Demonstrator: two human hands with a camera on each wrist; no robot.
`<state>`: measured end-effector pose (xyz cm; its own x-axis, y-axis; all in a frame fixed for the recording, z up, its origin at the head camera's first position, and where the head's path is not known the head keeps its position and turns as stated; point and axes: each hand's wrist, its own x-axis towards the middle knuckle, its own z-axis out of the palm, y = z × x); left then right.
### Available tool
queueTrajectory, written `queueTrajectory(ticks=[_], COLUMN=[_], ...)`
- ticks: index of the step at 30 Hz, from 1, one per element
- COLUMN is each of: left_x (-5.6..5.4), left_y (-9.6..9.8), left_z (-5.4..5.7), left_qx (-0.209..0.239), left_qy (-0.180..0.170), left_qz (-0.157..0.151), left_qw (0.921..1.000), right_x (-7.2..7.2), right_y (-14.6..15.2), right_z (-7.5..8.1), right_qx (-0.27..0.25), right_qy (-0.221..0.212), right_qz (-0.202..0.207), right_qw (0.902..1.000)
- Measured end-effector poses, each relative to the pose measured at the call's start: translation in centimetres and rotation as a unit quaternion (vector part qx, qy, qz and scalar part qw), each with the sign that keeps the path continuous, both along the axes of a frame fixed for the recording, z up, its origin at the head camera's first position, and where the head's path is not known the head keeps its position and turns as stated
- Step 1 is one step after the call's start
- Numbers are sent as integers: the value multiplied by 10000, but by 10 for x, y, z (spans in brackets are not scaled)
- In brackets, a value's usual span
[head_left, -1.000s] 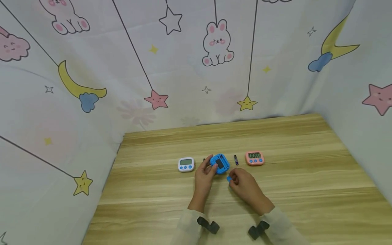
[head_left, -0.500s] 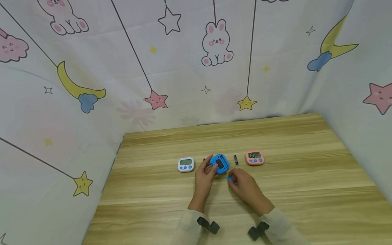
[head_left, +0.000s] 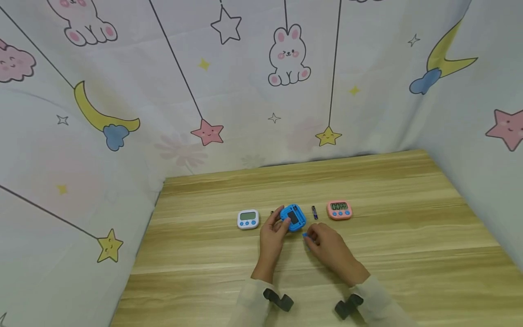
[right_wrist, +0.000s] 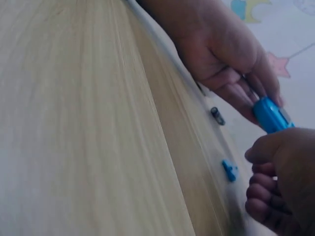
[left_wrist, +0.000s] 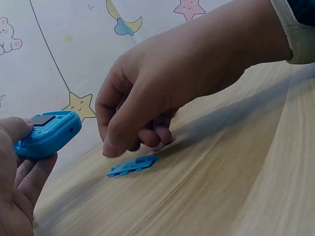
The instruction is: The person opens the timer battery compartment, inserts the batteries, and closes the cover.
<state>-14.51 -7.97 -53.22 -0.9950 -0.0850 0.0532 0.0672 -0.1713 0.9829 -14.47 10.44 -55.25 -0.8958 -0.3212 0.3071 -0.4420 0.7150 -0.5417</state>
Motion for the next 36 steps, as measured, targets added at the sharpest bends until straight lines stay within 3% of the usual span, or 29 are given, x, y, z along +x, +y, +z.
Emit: queueTrajectory(ticks=[5, 11, 16, 21, 30, 36], left_x=[0, 0, -2, -2, -1, -2], left_y=[0, -1, -1, -2, 0, 2], left_z=[1, 1, -1, -1, 4, 5], left_qx=[14, 25, 54, 77, 57, -57], left_qy=[-5, 32, 57, 87, 122, 155], left_qz=[16, 49, 30, 25, 59, 111], left_qw=[10000, 10000, 10000, 9999, 9999, 9998], right_x=[-7, -27, -47, -63, -77, -86], right_y=[14, 26, 32, 32, 28, 27], right_z=[6, 18, 24, 36, 49, 48], right_qx=[-274, -7, 583, 1245, 2241, 2652], right_qy=[442, 792, 490, 218, -249, -140], right_qz=[509, 812, 922, 1103, 1272, 1348], right_qw=[9973, 9935, 9928, 9858, 9659, 9546])
